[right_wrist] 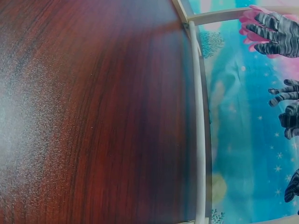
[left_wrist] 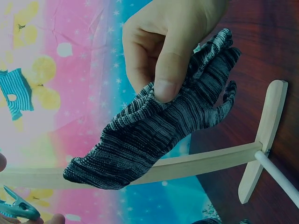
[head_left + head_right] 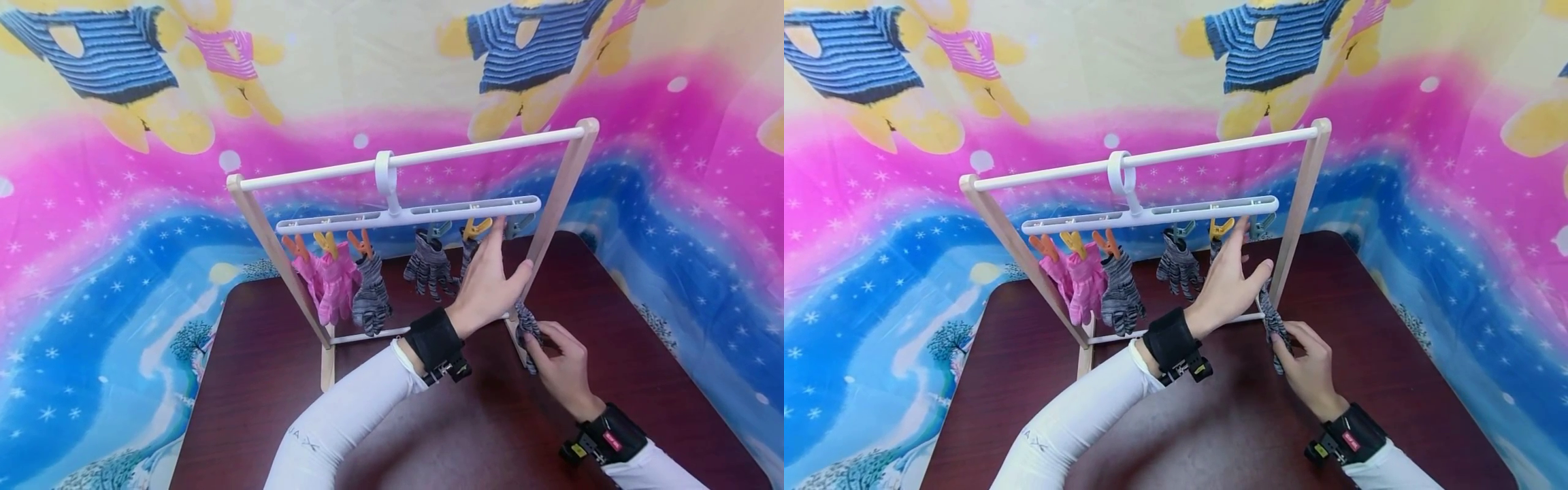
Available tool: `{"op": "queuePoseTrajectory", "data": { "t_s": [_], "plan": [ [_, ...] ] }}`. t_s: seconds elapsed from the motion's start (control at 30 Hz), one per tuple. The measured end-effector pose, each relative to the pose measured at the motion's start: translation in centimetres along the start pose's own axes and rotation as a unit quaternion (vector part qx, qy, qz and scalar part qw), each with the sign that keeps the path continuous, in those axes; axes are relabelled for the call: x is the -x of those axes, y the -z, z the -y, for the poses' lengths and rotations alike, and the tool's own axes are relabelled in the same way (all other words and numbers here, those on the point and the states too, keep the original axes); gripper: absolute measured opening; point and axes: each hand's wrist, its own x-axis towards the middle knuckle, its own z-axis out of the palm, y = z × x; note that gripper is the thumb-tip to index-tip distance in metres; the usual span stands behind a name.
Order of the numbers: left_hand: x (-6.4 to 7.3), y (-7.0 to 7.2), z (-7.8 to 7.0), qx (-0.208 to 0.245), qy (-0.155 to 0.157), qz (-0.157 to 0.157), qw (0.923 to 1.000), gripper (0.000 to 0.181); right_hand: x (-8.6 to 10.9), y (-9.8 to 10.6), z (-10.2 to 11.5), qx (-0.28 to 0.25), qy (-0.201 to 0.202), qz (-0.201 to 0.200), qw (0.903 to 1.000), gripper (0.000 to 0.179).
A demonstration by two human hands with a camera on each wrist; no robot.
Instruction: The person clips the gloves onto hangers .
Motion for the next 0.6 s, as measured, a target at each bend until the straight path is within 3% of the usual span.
{"op": "queuePoseTrajectory", "data": {
  "t_s": [0.6],
  "plan": [
    [-0.28, 0.21, -0.65, -0.036, -0.014, -0.01, 0.9992, 0.063, -0.18, -0.78, -0.89, -0.001, -0.009, -0.013, 0.9999, 0.024]
  ]
}}
